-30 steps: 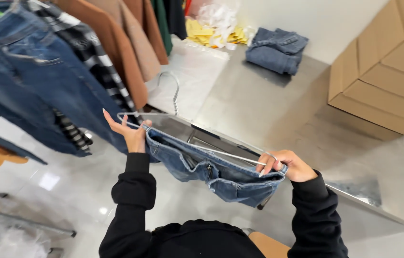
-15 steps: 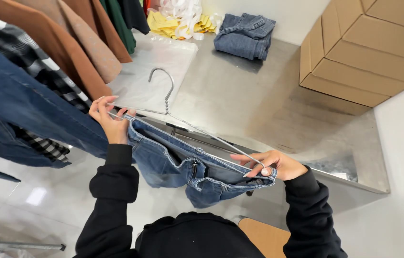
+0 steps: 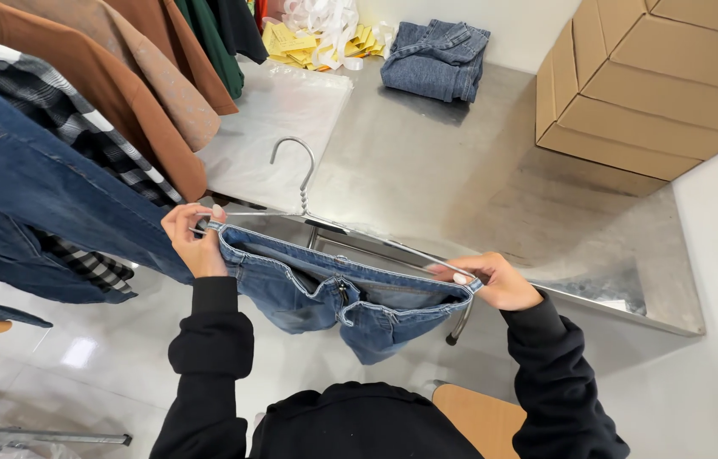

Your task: The person hangs a black and white checkered shirt on a metal hanger and places it on a clothing rack. They then pick up folded blue jeans from a table, unfold them, and hang them on a green plastic hanger before placing them on the rack. The person repeats this process with another pair of jeans using a metal hanger.

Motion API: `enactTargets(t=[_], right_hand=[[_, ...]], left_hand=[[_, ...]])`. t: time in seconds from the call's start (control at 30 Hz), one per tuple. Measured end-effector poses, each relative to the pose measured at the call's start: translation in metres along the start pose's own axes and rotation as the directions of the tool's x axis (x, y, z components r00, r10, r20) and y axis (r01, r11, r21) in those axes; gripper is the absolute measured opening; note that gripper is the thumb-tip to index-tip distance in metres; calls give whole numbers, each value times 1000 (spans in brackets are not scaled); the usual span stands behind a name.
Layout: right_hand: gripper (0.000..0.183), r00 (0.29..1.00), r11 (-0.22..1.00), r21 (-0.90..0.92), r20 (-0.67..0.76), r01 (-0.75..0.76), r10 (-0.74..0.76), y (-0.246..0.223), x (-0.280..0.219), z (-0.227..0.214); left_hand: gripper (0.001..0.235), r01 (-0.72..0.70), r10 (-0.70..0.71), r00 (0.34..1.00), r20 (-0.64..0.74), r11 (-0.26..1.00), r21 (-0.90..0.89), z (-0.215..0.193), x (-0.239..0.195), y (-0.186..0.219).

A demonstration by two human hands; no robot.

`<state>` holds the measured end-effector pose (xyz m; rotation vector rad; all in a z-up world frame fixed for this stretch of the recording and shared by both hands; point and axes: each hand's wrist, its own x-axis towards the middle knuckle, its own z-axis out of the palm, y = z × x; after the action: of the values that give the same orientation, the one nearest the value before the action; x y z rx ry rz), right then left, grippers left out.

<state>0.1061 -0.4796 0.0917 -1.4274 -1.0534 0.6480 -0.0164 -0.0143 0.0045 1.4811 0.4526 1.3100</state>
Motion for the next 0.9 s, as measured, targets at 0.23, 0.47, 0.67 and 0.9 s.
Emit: enactTargets(t=[0.23,0.47,0.67,0.9], right_hand=[[39,982,991,74,160,-114,101,-25,15,14],[30,980,971,-136,-13,-197,197,-29,20,20],[30,933,960,-63,-264,-271,246,0,18,9],[47,964,931,249,93,-265,250,23,19,-5]], left_hand=[[27,128,-131,990,-58,990,-57,-12,-14,23],[19,104,-98,990,-101,993,56,-25,-20,9],[14,11,3,999,-50,957,288,-17,-15,35],[26,141,-93,988,-125,874,465,-24,-15,52]])
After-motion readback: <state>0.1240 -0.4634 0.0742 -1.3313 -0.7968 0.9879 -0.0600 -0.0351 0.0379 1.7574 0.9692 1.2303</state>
